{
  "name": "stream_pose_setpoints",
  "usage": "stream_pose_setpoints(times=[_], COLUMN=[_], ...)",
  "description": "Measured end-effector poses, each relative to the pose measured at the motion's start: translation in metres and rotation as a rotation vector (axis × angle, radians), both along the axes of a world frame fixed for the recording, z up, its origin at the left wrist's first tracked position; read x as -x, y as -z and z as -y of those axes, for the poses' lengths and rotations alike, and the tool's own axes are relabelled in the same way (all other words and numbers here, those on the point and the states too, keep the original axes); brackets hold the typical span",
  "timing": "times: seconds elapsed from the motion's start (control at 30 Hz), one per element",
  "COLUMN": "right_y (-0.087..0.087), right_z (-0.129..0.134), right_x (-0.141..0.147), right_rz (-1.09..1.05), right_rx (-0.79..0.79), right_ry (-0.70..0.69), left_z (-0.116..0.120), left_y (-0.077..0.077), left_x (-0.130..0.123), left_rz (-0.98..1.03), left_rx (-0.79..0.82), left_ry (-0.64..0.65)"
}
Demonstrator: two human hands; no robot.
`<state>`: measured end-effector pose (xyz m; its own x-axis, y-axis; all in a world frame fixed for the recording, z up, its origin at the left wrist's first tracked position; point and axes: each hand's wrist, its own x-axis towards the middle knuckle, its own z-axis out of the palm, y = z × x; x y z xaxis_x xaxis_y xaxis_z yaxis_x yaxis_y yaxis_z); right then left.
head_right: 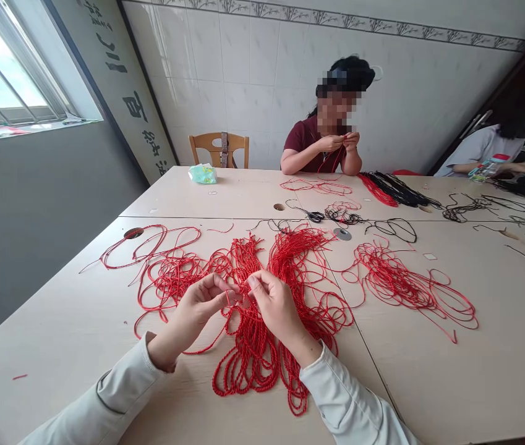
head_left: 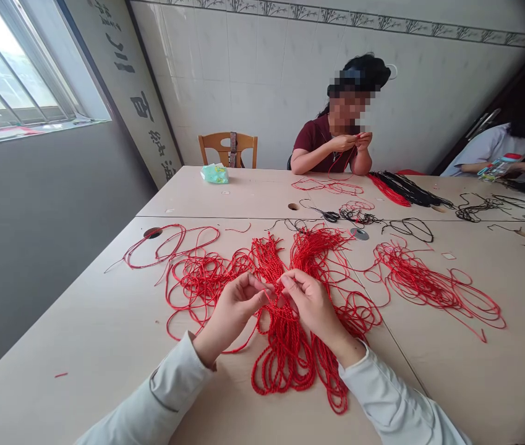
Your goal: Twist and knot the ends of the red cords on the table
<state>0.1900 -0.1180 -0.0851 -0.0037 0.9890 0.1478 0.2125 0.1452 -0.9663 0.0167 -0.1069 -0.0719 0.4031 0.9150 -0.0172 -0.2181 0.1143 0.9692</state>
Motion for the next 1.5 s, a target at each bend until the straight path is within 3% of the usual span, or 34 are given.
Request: stream_pose_setpoints(times=[0.23,0.5,0.6,0.77,0.9,1.17,1.3,1.5], right_y=[-0.002,-0.007,-0.005,-0.007,-0.011,-0.004,-0.001,0.0], right_z=[0.0,-0.005,-0.006,-0.006,-0.001,0.007,0.008,0.011], right_x=[-0.002,-0.012,-0.013,-0.011,-0.005,0.013,0.015,0.015], right_rz=[-0.034,0.089,0.034,-0.119,-0.089,0.24,0.156,-0.035], right_rx=[0.06,-0.081,-0.051,0.013,-0.024,-0.19,-0.118,0.073], right_ry=[0.032,0.177,0.149,0.066,0.033,0.059,0.032,-0.144], left_z=[0.0,-0.003,-0.004,-0.012,-0.014,0.005,0.005,-0.001], left_y=[0.003,-0.002,-0.002,0.002,0.002,0.009,0.011,0.008], left_x=[0.002,0.006,0.008,0.016,0.015,-0.009,-0.009,-0.002], left_rz=[-0.024,-0.088,-0.122,-0.345,-0.309,-0.056,0.025,-0.053], left_rx=[-0.029,-0.13,-0.205,-0.344,-0.207,0.054,0.085,0.004], left_ry=[0.073,0.111,0.104,0.182,0.076,0.091,0.05,-0.067])
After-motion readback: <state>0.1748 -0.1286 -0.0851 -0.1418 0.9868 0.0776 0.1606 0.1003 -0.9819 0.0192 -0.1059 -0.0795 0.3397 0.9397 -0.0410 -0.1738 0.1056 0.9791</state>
